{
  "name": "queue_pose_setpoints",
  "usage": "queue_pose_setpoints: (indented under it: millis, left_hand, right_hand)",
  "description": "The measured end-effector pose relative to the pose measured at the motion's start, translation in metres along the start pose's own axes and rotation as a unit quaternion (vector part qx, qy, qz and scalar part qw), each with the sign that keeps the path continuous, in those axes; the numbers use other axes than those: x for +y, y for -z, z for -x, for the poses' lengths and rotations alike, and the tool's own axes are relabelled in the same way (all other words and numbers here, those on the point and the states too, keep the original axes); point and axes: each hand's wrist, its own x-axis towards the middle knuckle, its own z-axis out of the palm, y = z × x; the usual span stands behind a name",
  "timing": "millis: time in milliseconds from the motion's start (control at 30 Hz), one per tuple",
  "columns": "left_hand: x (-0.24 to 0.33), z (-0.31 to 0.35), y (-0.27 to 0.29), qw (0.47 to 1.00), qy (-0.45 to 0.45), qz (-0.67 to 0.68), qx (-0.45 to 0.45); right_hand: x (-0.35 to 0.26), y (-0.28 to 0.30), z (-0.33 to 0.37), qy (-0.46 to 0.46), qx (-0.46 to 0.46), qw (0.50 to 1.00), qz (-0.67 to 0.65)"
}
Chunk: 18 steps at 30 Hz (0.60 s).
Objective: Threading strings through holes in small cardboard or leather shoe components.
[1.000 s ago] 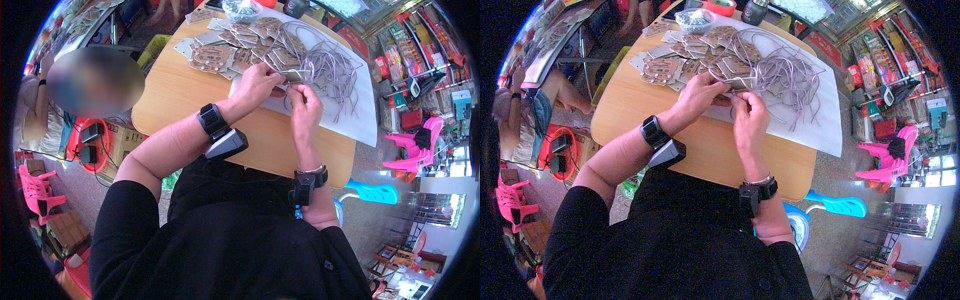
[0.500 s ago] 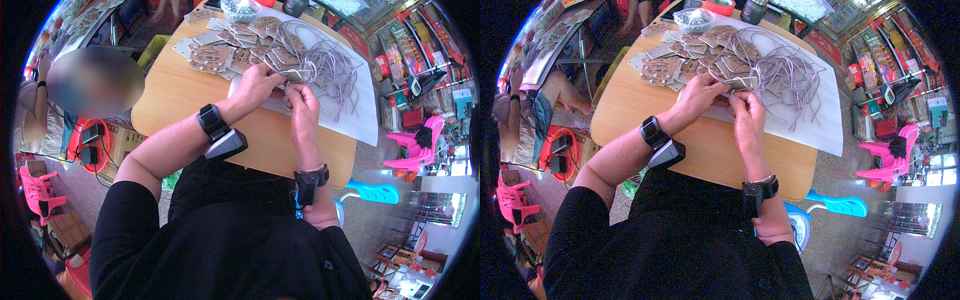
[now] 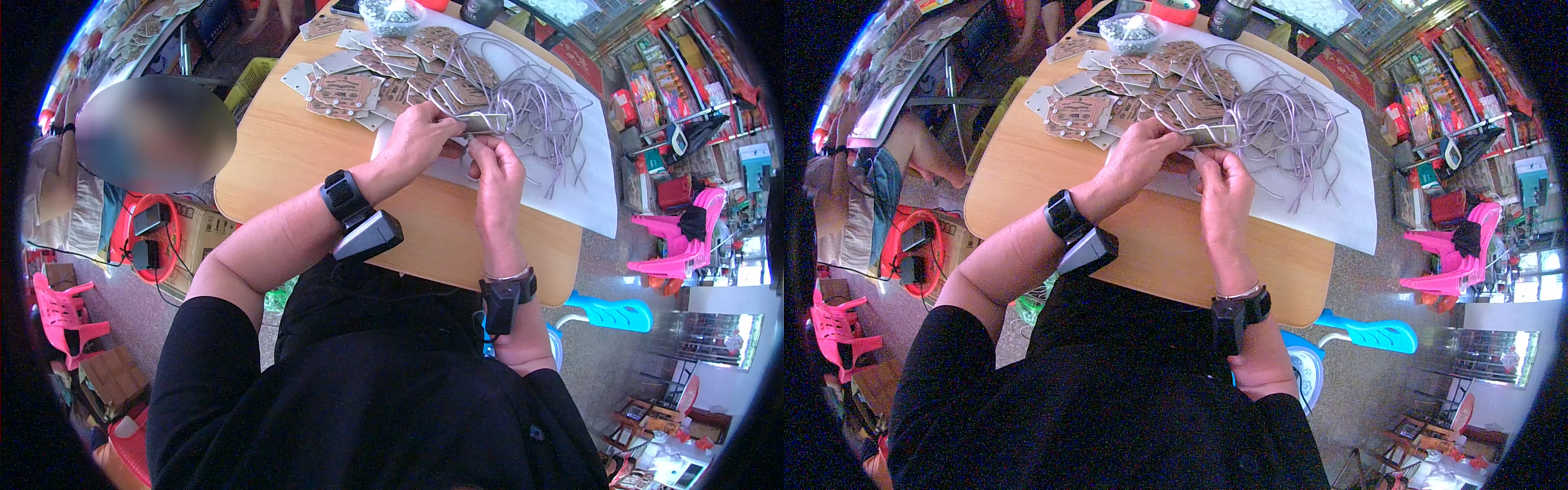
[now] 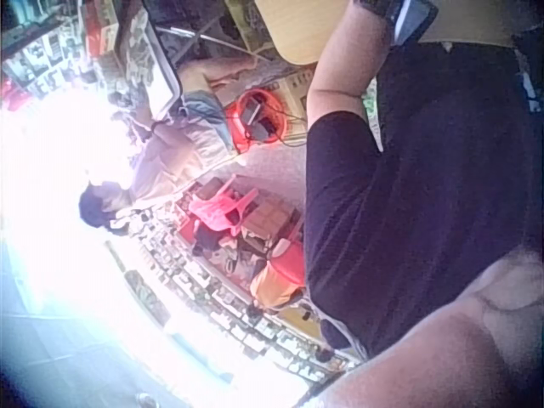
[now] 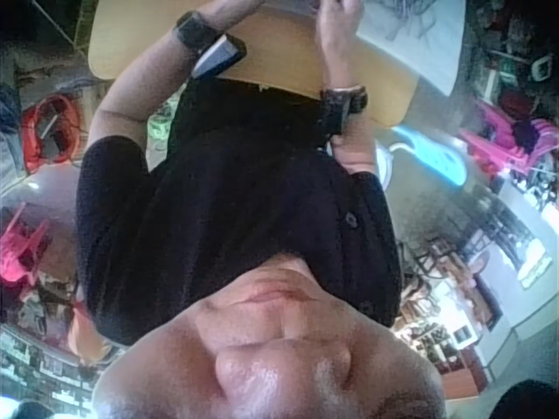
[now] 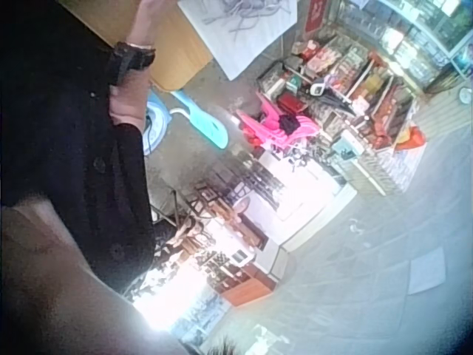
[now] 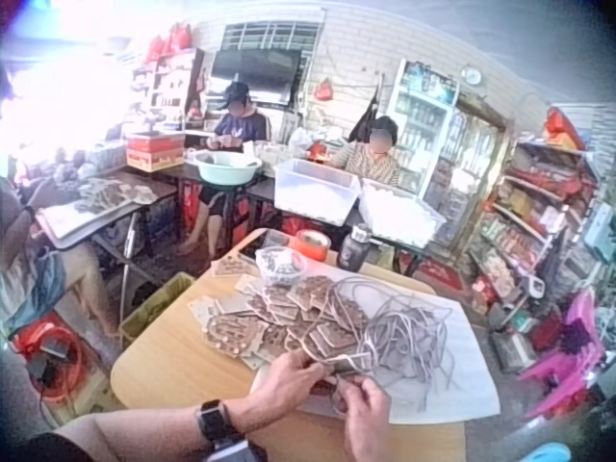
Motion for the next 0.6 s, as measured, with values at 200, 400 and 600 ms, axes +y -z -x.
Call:
queue_pose_setpoints:
  millis: [200,400,600]
  left_hand:
    - [-0.002,-0.001,0.001,1.0,0.003,0.011,0.001]
    - [-0.002,0.002,-0.005,1.0,-0.01,0.013,0.01]
    - [-0.016,-0.005,-0.006,0.998,-0.059,-0.016,0.029]
  right_hand:
    - [0.01,0.001,-0.004,0.077,0.022,0.994,0.08]
    - [0.011,0.002,-0.004,0.089,0.027,0.986,0.137]
    - [-0.001,-0.005,0.002,0.004,0.025,1.0,0.006]
